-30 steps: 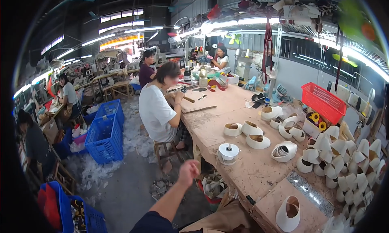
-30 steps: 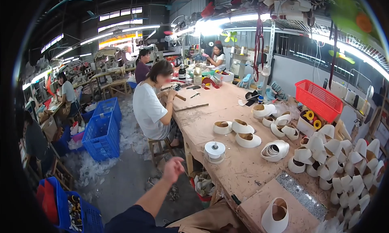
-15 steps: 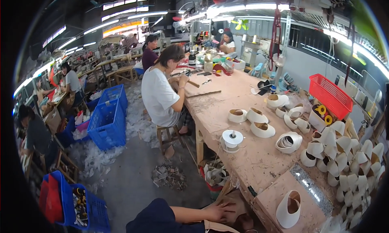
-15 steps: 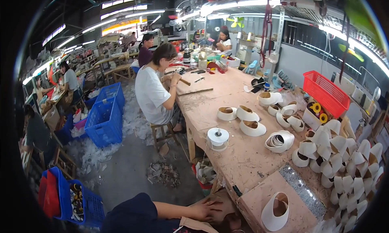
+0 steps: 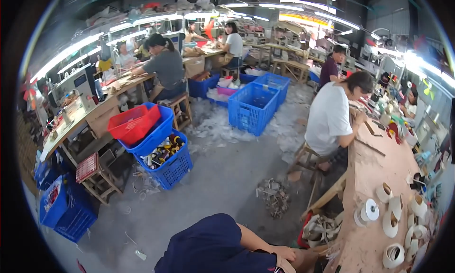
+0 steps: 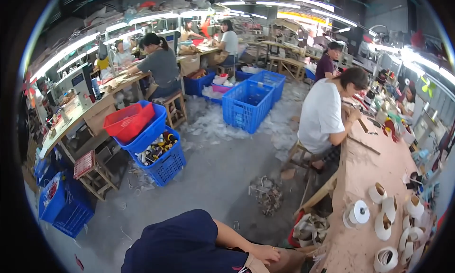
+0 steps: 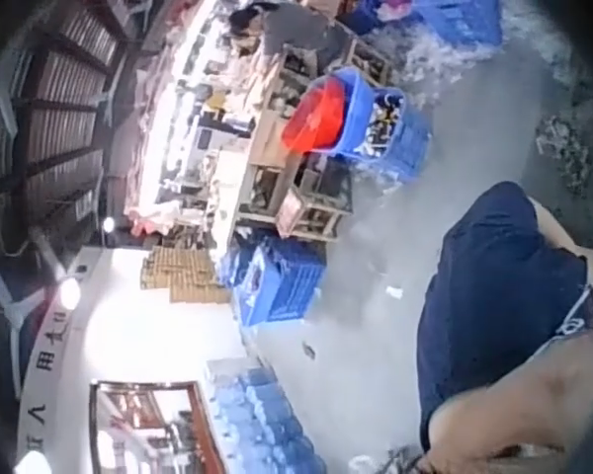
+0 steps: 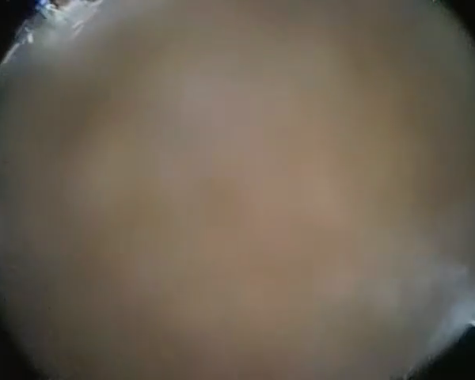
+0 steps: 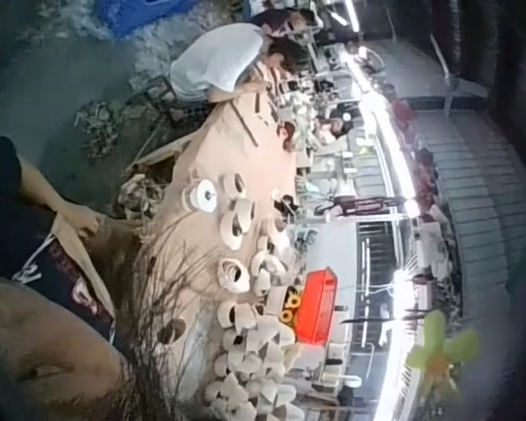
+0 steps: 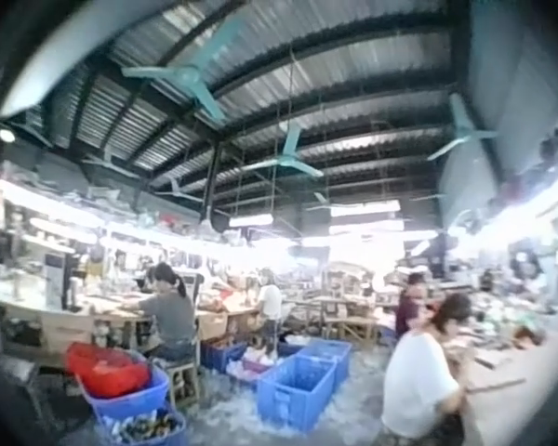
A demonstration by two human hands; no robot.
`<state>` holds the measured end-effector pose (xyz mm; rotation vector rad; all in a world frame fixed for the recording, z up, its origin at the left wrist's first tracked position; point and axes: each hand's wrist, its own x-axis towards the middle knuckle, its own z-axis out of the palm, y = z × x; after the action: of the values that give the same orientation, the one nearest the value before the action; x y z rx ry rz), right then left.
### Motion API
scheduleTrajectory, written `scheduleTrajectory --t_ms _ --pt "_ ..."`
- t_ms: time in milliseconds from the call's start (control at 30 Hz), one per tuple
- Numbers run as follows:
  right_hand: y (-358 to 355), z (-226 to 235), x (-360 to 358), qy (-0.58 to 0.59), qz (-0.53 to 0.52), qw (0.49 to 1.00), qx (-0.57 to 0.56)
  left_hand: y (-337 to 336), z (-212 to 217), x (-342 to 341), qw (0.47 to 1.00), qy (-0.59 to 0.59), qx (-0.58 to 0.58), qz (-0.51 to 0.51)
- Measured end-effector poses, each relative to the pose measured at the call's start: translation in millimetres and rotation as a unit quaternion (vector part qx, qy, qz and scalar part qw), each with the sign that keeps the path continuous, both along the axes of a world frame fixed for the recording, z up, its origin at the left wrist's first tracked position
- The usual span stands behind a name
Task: Apply adhesive tape to the edges of white shoe upper components.
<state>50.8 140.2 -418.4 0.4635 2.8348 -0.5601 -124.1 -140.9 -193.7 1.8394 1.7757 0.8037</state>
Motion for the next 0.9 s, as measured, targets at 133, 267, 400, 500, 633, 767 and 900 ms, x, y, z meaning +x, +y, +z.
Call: scheduleTrajectory --t_ms 133,267,400,500,633,767,900 --pt "16.1 14.4 -50.1 0.019 0.053 0.998 -0.029 -9.4 4.4 -19.4 0.998 0.007 -0.001 0.063" --pt "18.5 39.3 -77.1 0.015 0.09 0.994 -0.053 -17.8 13.2 -11.6 0.992 -0.013 0.003 0.122" --pt "-7.2 81.2 -87.5 -0.001 0.105 0.991 -0.085 -27.7 17.9 10.2 0.986 -0.048 -0.003 0.161" --pt "-23.9 123.0 -84.2 0.008 0.039 0.992 -0.119 -13.2 26.3 4.4 0.992 -0.059 -0.021 0.112" --pt "-101.1 156.0 35.8 0.057 -0.274 0.939 -0.198 9.9 15.8 28.3 0.992 -0.044 -0.007 -0.121" --pt "-191.0 220.1 116.0 0.064 -0.459 0.869 -0.173 53.0 -13.1 56.8 0.951 0.08 -0.045 -0.295" --pt "-261.9 242.4 181.1 0.218 -0.663 0.704 -0.133 96.9 39.1 106.7 0.821 0.063 -0.222 -0.522"
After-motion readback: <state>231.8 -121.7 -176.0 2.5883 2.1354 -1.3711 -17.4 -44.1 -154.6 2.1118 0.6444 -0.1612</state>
